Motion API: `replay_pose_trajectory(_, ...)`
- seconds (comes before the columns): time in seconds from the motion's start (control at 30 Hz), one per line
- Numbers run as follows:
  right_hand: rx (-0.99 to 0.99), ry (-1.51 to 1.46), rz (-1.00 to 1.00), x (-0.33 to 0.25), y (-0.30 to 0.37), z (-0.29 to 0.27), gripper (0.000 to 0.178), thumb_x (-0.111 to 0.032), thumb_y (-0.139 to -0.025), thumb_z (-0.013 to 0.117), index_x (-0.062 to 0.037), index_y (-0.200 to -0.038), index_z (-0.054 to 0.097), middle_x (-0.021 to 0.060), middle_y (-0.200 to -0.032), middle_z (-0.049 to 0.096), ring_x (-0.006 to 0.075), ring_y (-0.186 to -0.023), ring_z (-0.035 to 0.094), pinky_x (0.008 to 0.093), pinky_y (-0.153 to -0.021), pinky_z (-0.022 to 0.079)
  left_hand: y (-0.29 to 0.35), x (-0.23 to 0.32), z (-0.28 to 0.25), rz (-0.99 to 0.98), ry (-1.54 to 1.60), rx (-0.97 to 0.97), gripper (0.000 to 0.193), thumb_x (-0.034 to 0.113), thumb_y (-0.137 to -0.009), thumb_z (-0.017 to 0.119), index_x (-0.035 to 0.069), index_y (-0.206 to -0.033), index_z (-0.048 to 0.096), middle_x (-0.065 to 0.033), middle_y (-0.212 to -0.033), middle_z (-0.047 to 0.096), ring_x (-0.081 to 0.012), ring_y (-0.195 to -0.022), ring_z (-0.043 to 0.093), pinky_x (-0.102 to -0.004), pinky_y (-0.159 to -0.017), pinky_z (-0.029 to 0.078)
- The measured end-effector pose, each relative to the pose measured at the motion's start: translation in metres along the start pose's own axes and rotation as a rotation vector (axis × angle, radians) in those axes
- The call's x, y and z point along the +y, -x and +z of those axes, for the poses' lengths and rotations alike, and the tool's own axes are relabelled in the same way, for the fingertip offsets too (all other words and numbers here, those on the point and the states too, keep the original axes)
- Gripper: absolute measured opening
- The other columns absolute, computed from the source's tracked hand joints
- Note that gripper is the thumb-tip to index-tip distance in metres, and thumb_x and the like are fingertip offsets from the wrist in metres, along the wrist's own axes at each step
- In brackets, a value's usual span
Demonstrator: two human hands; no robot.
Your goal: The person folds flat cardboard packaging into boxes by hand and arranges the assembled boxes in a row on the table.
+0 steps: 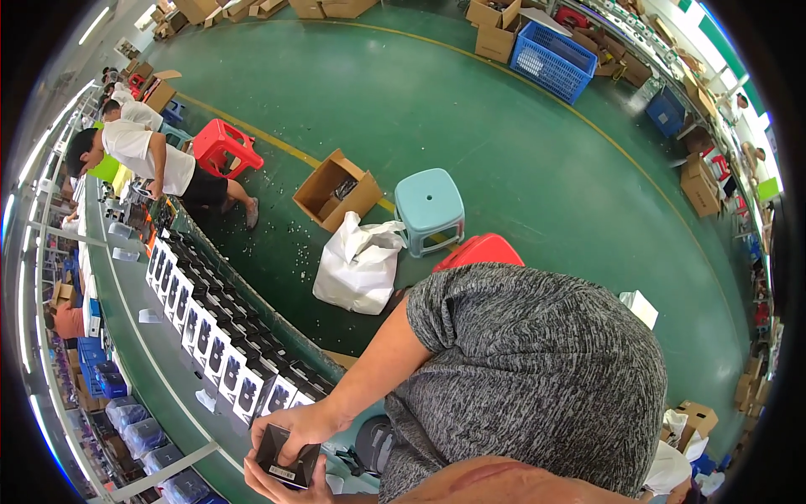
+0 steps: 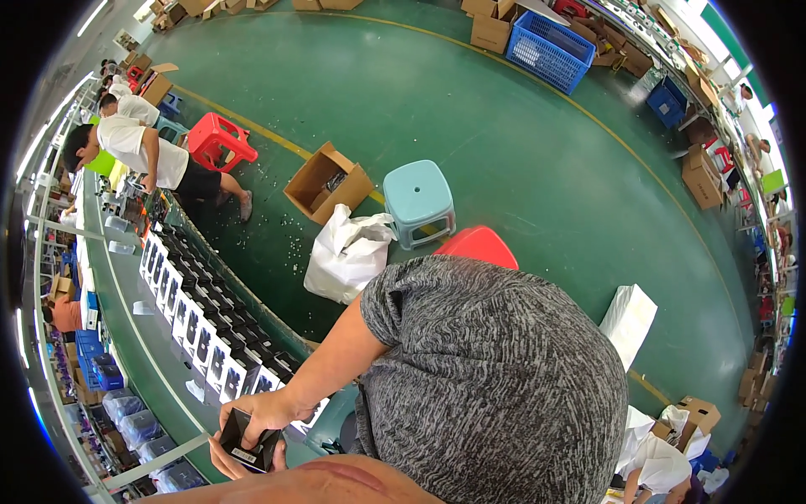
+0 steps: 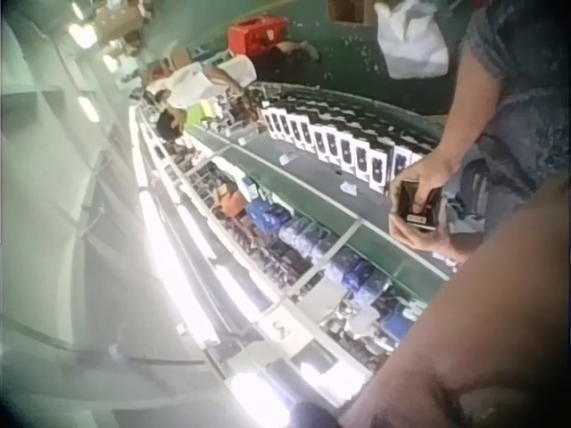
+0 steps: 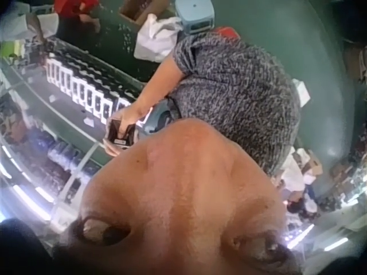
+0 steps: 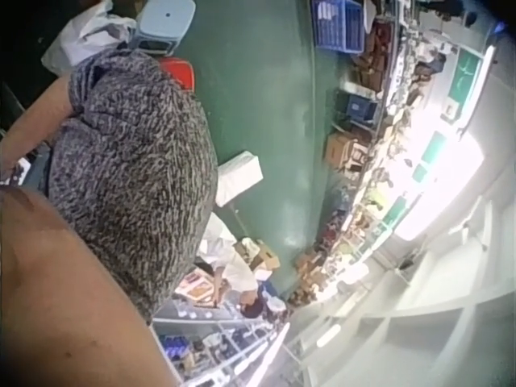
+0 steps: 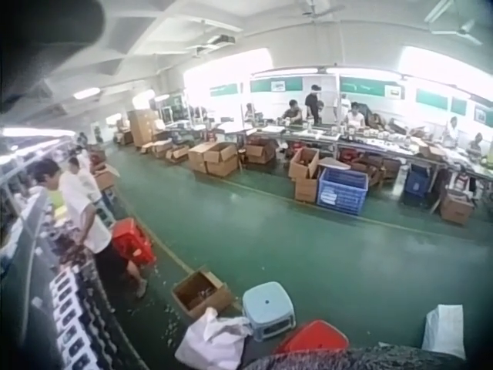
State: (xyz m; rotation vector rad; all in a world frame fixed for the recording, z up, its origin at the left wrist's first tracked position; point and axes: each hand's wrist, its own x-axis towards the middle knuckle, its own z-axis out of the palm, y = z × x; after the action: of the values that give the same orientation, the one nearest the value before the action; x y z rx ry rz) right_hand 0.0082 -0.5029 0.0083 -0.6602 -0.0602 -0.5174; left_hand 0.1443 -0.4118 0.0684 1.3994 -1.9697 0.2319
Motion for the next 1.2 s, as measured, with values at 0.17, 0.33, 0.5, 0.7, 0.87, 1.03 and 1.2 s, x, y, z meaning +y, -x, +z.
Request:
replay_pose_trajectory(0.17,0.002,0.200,0.007,-0.009,0.006,0.002,0.045,-0.005,-0.084,0.071,-0.0078,-0.123,0.048,0.0045,-0.113,0.059,0.0158,-0.104,0.059,0.0305,-0.081,0.052,0.003,0.005,-0.006,-0.044,-0.032,-0.084,0.090,0.038,-0.078,0.083,0.000,-0.146,0.037,-0.0192,-0.137,0.050,-0.0401,-0.127,0.052,-0.0531,-0.106,0.042)
replay_pose_trajectory(0.33,-0.057,0.144,-0.053,-0.007,0.001,-0.011,0.043,-0.017,-0.090,0.071,-0.0070,-0.124,0.047,0.0057,-0.113,0.059,0.0165,-0.105,0.058,0.0310,-0.087,0.050,0.003,0.000,-0.005,-0.091,-0.069,-0.176,0.097,0.039,-0.076,0.085,0.000,-0.149,0.035,-0.0192,-0.138,0.049,-0.0396,-0.127,0.052,-0.0526,-0.107,0.041)
replay_pose_trajectory(0.5,-0.111,0.464,-0.215,0.031,-0.027,-0.027,0.060,-0.048,-0.094,0.066,-0.0058,-0.129,0.043,0.0134,-0.135,0.041,0.0270,-0.132,0.035,0.0393,-0.113,0.029,0.015,0.016,0.010,-0.462,0.252,0.180,0.112,0.042,-0.063,0.090,-0.001,-0.151,0.034,-0.0171,-0.130,0.057,-0.0347,-0.118,0.057,-0.0461,-0.105,0.043)
replay_pose_trajectory(0.7,-0.165,0.813,-0.168,-0.002,-0.030,-0.013,0.083,-0.020,-0.065,0.093,-0.0038,-0.134,0.050,0.0093,-0.126,0.055,0.0203,-0.121,0.053,0.0351,-0.099,0.046,0.050,-0.006,-0.002,-0.629,0.194,0.187,0.112,0.028,-0.050,0.096,-0.001,-0.144,0.043,-0.0203,-0.134,0.054,-0.0368,-0.122,0.054,-0.0444,-0.105,0.042)
replay_pose_trajectory(0.87,-0.356,0.795,0.077,0.041,-0.033,0.012,0.082,-0.020,-0.066,0.091,-0.0046,-0.135,0.050,0.0056,-0.126,0.053,0.0190,-0.119,0.054,0.0343,-0.092,0.049,0.095,0.036,-0.043,-0.791,0.025,0.186,0.111,0.023,-0.050,0.093,0.001,-0.146,0.041,-0.0170,-0.125,0.059,-0.0361,-0.112,0.059,-0.0431,-0.097,0.047)
replay_pose_trajectory(1.03,-0.648,1.020,0.213,0.083,-0.030,0.015,0.082,-0.020,-0.065,0.088,-0.0017,-0.135,0.049,0.0156,-0.125,0.055,0.0292,-0.120,0.056,0.0387,-0.098,0.048,0.147,0.065,-0.057,-0.864,-0.254,-0.037,0.101,0.026,-0.055,0.089,0.004,-0.144,0.046,-0.0130,-0.113,0.061,-0.0309,-0.104,0.060,-0.0416,-0.089,0.045)
replay_pose_trajectory(1.2,-0.803,1.472,0.152,0.112,-0.016,-0.001,0.075,-0.019,-0.059,0.085,-0.0027,-0.124,0.052,0.0184,-0.122,0.057,0.0373,-0.115,0.053,0.0442,-0.098,0.047,0.182,0.073,-0.021,-0.934,-0.382,-0.186,0.094,0.018,-0.057,0.084,0.011,-0.144,0.048,-0.0055,-0.118,0.058,-0.0241,-0.114,0.057,-0.0503,-0.104,0.038)
